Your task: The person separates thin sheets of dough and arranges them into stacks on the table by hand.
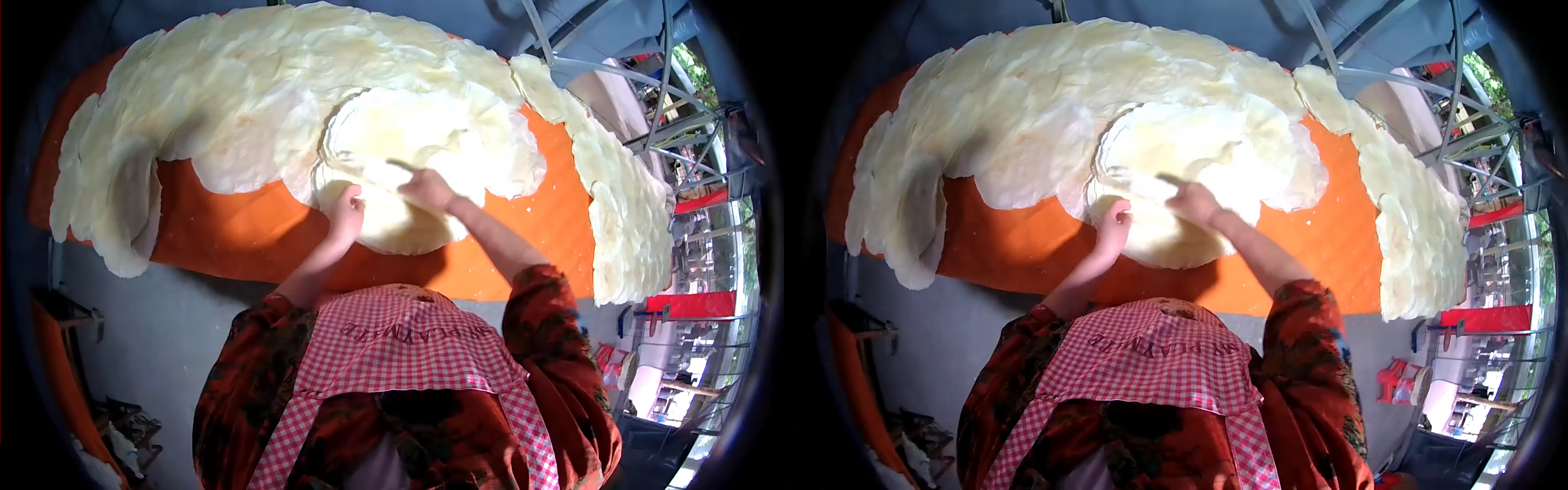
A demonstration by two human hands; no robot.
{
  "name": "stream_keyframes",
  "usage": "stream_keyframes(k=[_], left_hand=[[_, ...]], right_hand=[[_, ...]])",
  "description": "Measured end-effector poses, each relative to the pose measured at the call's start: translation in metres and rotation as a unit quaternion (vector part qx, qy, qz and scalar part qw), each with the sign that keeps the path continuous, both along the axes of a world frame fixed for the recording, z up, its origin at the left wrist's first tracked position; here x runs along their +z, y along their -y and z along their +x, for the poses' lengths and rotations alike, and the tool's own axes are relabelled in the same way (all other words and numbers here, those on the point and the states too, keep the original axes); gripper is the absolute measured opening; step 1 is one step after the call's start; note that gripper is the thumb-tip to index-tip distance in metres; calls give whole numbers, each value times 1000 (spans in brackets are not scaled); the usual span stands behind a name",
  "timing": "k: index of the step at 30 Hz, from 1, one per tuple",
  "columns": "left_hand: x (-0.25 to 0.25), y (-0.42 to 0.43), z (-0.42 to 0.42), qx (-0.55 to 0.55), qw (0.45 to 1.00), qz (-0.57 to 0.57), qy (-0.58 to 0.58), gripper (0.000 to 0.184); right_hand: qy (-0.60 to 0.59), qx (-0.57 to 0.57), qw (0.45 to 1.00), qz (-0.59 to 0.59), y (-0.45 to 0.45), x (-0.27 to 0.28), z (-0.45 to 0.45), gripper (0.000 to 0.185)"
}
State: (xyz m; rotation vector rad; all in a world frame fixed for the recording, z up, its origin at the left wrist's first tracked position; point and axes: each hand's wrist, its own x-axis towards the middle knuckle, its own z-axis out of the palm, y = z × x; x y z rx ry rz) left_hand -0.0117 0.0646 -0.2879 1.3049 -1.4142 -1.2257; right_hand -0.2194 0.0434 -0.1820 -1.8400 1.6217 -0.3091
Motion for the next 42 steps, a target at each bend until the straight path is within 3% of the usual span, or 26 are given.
stream_keyframes(k=[2,4,5,6,8,10,11,12,14,16,17,18,19,22,24,25,26,27,30,31,32,34,37,38,40,42], left_hand=[[18,-15,3,-36,961,-211,176,28],[17,-24,7,-127,931,-221,262,25],[15,-30,6,-106,924,-248,272,24],[14,-34,4,-86,915,-275,282,23],[12,-31,3,-88,913,-287,276,19],[12,-32,2,-91,915,-284,270,15],[15,-32,1,-89,919,-277,267,14],[17,-33,1,-88,923,-268,262,13],[13,-32,1,-50,925,-289,242,14],[14,-31,3,-14,934,-288,213,17],[20,-30,1,54,971,-188,137,19],[26,-30,-1,120,988,-82,59,22],[0,-25,0,145,984,-58,85,28],[18,-19,1,133,958,215,-134,25],[12,-15,-2,165,931,240,-220,26],[11,-13,-1,160,919,263,-247,24],[10,-11,-1,155,905,286,-273,23],[11,-11,-1,157,905,286,-274,21],[18,-11,2,152,897,295,-291,18],[20,-11,4,143,890,307,-306,17],[21,-9,5,133,883,315,-322,16],[23,1,4,133,870,347,-325,12],[21,14,12,83,843,399,-350,12],[14,12,10,92,861,386,-319,12],[39,13,5,110,895,347,-258,12],[31,14,4,75,892,331,-297,11]], right_hand=[[-85,17,976,-202,-27,-30,20,41],[-131,61,925,-352,-34,-52,26,41],[-152,48,958,-240,-28,-53,24,45],[-82,28,988,-126,-23,2,32,45],[-204,65,964,-155,108,-137,-107,37],[-368,-237,839,-323,182,-44,-118,32],[-258,89,944,-184,198,82,-139,32],[-345,63,889,-296,208,135,-139,33],[-205,73,938,-270,199,221,-128,26],[-234,45,907,-347,163,249,-95,19],[-256,47,887,-380,144,252,-83,17],[-277,50,867,-410,127,249,-71,16],[-305,42,873,-378,115,229,-64,14],[-332,2,886,-325,61,126,-32,14],[-263,27,914,-308,25,32,-17,18],[-266,2,926,-268,-11,42,24,30],[-269,-16,950,-159,-23,8,34,28],[-206,51,945,-249,-34,-43,18,40],[-184,64,933,-302,-38,-37,14,45],[-169,29,956,-240,-35,-28,15,42],[-147,25,951,-270,-31,-29,11,37],[-227,53,951,-202,-19,-29,3,36],[-209,53,928,-304,-41,-26,27,43],[-252,52,935,-245,-52,-35,33,54],[-262,49,919,-290,-73,-45,40,68],[-249,17,934,-256,-75,-44,42,73]])
